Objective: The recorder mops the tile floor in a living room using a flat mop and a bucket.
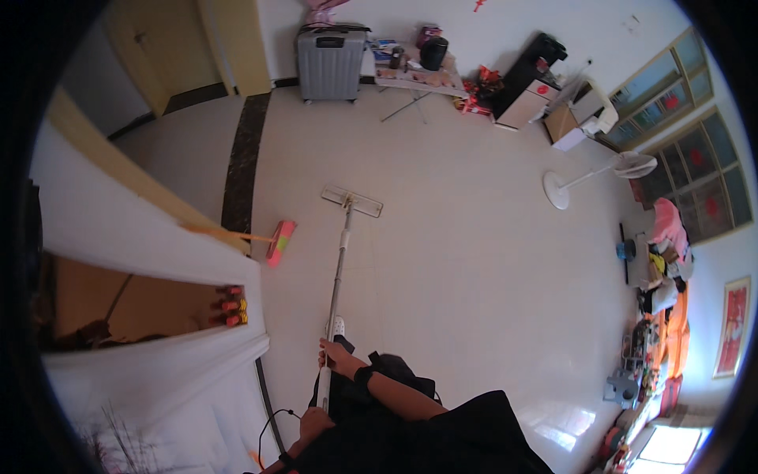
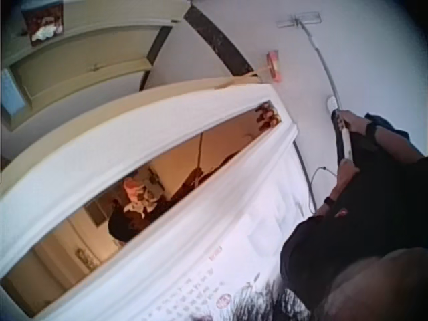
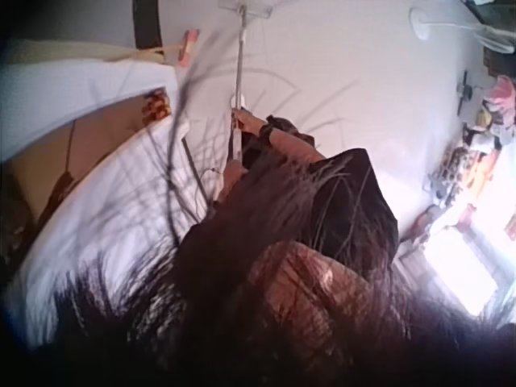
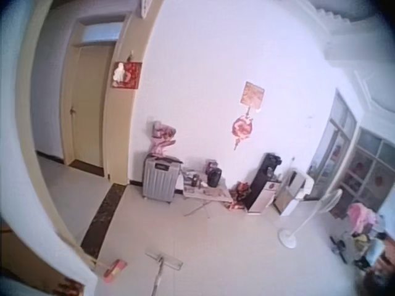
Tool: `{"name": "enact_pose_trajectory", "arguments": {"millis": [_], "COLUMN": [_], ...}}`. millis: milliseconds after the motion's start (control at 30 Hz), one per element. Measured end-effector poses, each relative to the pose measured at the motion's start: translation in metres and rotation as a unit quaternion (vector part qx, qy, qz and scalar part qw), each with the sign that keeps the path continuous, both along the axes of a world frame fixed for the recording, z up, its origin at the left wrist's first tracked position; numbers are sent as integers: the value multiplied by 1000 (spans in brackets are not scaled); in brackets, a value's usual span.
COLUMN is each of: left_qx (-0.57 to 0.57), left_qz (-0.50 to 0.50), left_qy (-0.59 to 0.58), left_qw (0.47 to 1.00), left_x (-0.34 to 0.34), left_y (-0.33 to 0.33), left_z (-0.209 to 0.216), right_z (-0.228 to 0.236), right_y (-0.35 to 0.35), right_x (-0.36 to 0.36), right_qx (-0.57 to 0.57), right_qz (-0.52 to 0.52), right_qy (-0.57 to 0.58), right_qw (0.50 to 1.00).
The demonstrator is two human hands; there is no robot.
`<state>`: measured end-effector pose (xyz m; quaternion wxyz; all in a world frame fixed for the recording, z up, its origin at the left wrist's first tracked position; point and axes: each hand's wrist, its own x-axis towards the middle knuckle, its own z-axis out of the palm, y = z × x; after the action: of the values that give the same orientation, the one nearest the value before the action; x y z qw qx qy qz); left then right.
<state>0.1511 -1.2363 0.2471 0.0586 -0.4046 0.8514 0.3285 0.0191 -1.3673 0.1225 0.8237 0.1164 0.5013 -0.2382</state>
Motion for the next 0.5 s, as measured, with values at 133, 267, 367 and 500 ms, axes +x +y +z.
{"name": "enact_pose_trajectory", "arguments": {"millis": [133,267,367,500], "left_qx": [29,83,-10,154], "left_qz": [9,55,-54,107], "left_qy": [-18,-74,19,-122], "left_qw": [999,992,998,975], "left_x": [8,6,29,11], "left_y": [-50,-107,-117,-179], "left_z": [4,10,-32,-11], "right_z": [6,6,0,-27], "right_y": [-46,-103,-142,-213], "right_x": [6,4,3,-7], "right_qx": [2,15,22,-9], "right_qz": [4,5,18,48], "right_qy": [-20,-13,-13,41], "right_qw": [1000,1000,1000,998]}}
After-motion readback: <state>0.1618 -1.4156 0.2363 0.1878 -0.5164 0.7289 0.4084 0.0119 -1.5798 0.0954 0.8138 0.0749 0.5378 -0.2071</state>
